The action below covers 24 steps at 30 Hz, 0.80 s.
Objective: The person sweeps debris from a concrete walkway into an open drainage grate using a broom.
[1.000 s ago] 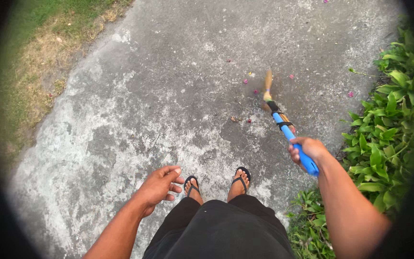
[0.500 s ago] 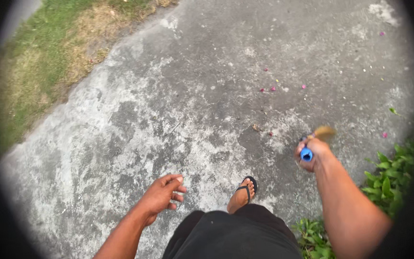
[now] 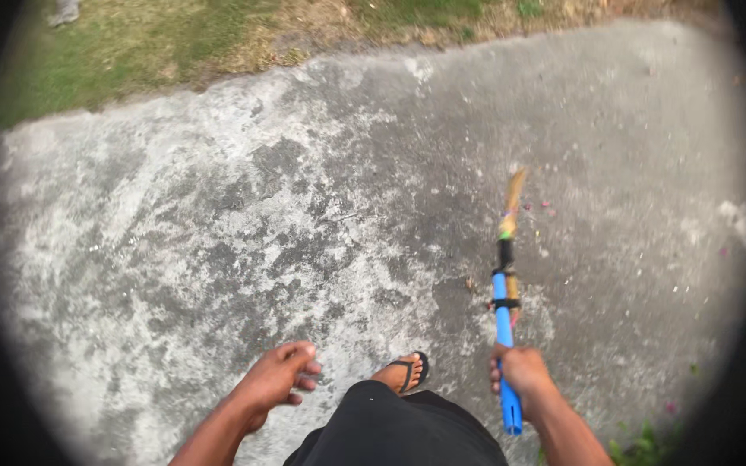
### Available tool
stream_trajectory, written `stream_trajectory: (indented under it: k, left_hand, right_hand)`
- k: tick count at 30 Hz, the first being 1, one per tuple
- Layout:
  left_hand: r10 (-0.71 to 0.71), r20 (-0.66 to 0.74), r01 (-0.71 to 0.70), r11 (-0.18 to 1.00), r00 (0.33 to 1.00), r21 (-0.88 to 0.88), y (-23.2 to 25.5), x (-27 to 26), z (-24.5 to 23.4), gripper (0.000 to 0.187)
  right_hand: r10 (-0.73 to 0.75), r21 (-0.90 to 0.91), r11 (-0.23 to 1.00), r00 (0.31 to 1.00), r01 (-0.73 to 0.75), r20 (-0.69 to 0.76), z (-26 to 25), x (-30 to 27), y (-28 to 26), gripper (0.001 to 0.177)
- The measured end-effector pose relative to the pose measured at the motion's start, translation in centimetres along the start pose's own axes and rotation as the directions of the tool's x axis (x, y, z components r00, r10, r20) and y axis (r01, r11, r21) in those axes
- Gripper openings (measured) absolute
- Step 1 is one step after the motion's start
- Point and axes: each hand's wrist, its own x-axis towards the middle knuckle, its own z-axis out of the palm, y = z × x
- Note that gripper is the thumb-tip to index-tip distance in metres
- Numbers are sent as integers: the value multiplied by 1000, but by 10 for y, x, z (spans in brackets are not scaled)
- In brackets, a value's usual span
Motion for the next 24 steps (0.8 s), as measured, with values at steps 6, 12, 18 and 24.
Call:
stream_trajectory:
  k: [6,12,18,24]
  left_hand:
    - [-88,-3,87,988,996,-127,-106,-32,13,53]
    - [-117,-17,110,967,993,-230,-158,-75,35,51]
    - [-94,-111,49,932,989,-359,-185,-111,49,49]
    - [-133,-224,25,903,965,-429,-195,-133,76,46]
  right_hand:
    - [111,-143,987,946,-70,304,12,-74,0,12]
    - [245,-472,881,847,8,471,58,-139,27,9]
    - [539,-677,735,643,-42,545,114,-141,63,19]
    - [667,-743,666,496,-61,557,139,-112,83,21]
